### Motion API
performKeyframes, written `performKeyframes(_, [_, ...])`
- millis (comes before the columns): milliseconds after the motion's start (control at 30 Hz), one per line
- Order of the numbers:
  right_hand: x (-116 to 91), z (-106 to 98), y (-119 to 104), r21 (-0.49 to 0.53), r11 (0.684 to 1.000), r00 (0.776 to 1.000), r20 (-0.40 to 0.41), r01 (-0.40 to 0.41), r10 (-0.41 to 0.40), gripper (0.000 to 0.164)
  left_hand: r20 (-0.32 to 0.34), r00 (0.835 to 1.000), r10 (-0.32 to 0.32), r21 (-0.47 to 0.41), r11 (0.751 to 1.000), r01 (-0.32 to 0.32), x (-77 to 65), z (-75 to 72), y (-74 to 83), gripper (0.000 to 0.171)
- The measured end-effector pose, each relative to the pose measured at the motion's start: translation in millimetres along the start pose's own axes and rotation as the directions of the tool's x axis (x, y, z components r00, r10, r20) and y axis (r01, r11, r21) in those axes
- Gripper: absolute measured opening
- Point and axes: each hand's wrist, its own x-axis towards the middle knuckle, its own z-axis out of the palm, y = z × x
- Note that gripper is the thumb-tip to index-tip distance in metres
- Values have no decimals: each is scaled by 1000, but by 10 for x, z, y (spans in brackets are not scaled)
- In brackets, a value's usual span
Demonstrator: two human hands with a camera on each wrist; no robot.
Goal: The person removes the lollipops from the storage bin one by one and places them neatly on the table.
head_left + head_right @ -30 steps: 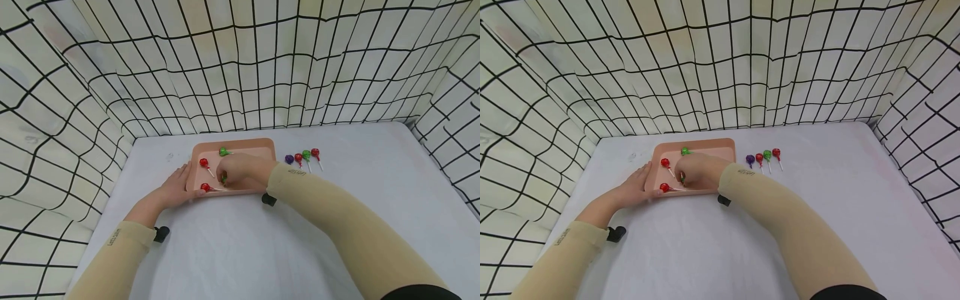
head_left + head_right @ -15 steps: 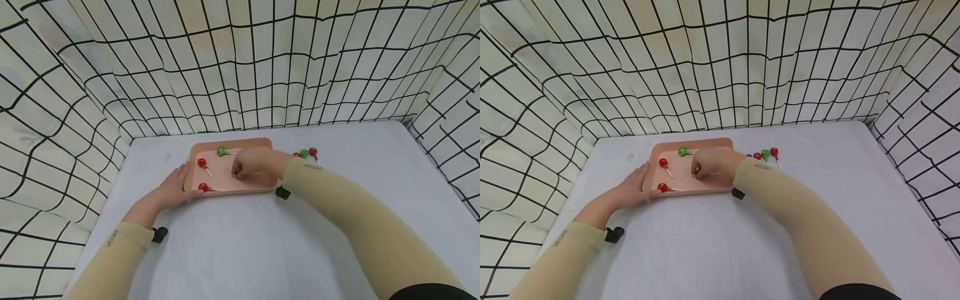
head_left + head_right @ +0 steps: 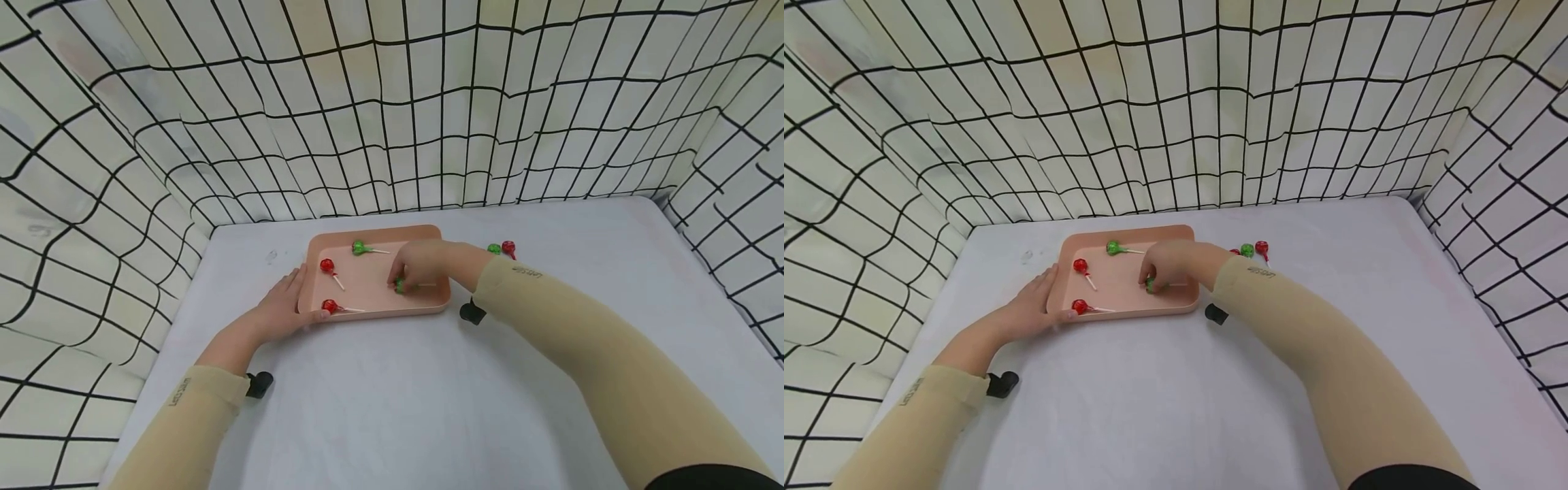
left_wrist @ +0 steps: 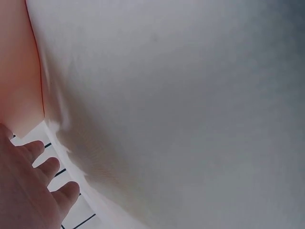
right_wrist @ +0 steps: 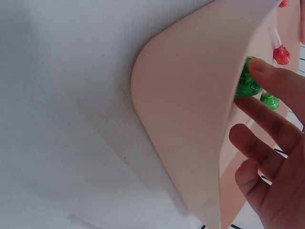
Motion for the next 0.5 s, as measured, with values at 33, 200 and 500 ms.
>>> performKeyframes(33, [2, 4, 4, -5, 1000, 1000, 0, 1, -1, 24, -1, 1000, 1, -1, 1000, -1, 0, 2, 0, 123])
performKeyframes(200, [2, 18, 20, -22, 1000, 1000, 0, -11, 11, 30, 3, 1000, 2, -5, 1000, -2, -2, 7, 1, 123])
performKeyframes(500, [-34, 41, 9, -8, 1000, 999, -24, -24, 24, 46, -1, 1000, 8, -6, 1000, -8, -10, -9, 11, 121])
